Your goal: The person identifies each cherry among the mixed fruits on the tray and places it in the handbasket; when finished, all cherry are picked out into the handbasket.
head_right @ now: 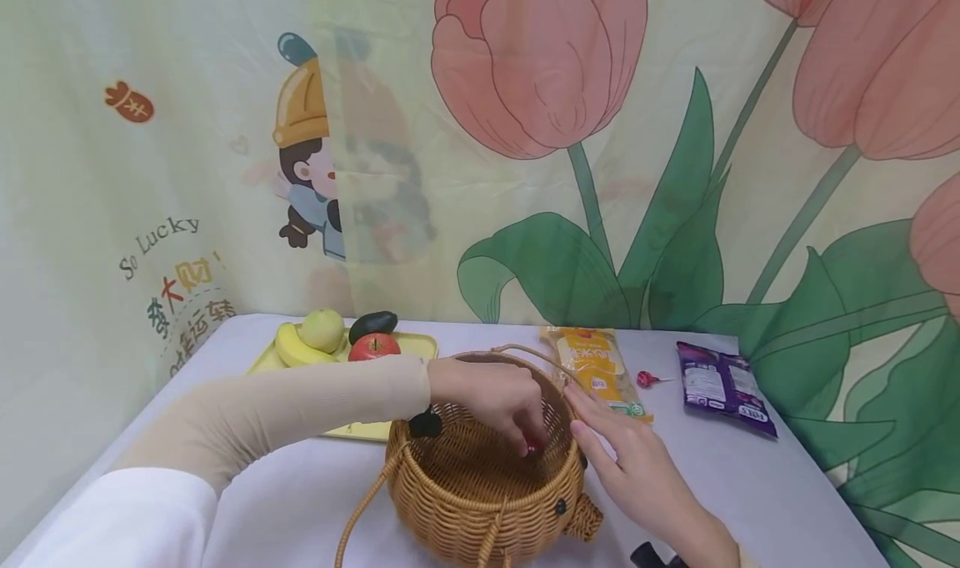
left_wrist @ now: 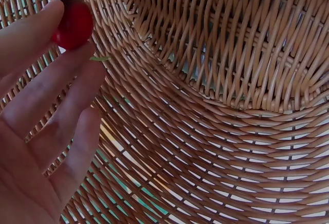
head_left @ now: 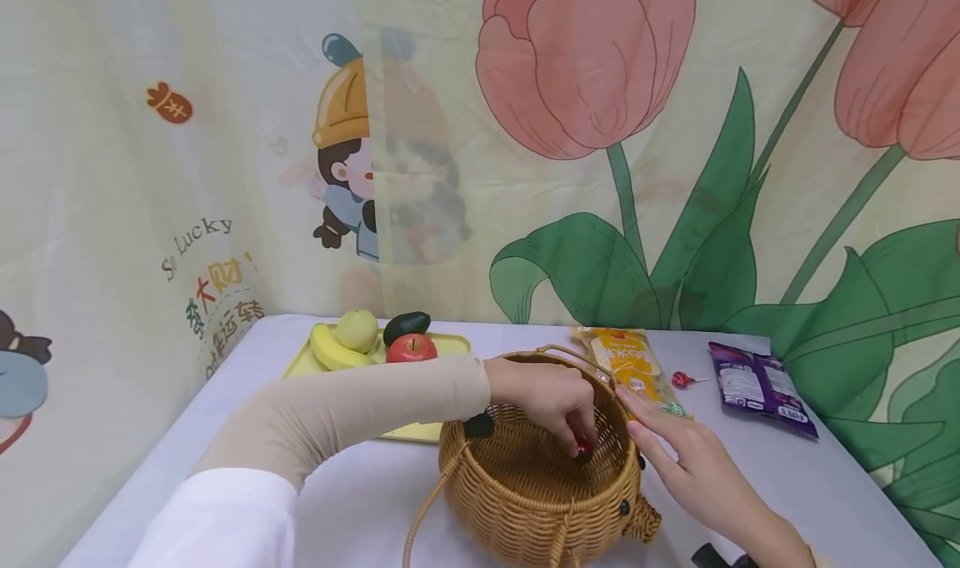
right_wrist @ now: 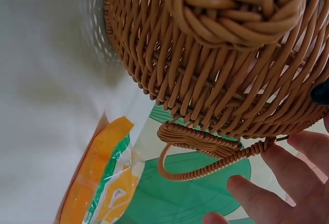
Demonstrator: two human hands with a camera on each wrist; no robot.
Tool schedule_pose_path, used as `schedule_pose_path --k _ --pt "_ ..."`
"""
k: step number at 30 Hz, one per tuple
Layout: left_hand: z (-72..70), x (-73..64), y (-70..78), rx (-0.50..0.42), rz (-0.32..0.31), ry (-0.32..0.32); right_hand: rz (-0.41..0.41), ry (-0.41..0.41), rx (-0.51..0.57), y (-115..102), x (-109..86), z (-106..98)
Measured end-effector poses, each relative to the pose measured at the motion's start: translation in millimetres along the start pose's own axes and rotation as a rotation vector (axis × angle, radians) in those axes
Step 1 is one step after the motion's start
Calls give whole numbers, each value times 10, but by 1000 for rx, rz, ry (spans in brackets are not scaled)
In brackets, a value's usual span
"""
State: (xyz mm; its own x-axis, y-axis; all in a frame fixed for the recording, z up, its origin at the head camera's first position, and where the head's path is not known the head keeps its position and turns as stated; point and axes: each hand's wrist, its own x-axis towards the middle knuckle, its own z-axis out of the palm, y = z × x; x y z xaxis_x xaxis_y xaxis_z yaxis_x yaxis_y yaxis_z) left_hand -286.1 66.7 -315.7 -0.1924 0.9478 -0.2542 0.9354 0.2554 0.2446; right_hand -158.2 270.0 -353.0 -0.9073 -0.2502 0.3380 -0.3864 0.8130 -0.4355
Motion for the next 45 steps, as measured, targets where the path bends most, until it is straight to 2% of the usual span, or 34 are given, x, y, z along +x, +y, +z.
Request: schedule_pose_path --k 10,18,23,28,33,39,42,45 --pt "-5 -21 -11 -41 -16 6 1 -2 3 -6 9 0" --pt "-43 -20 9 -29 3 2 8 -6 4 -8 7 8" --pt "-173 -27 64 -32 8 -1 21 -16 7 -1 8 4" --pt "-357 -135 126 -56 10 60 28 -24 13 1 9 -4" --pt "-484 -420 154 -50 15 171 27 -26 14 5 10 -1" --pt "-465 -988 102 -56 8 360 24 -27 12 8 15 18" --pt "-379 -1321 56 -75 -40 462 33 -33 12 7 20 17" --pt "-225 -1659 5 -116 -137 575 37 -36 11 4 19 15"
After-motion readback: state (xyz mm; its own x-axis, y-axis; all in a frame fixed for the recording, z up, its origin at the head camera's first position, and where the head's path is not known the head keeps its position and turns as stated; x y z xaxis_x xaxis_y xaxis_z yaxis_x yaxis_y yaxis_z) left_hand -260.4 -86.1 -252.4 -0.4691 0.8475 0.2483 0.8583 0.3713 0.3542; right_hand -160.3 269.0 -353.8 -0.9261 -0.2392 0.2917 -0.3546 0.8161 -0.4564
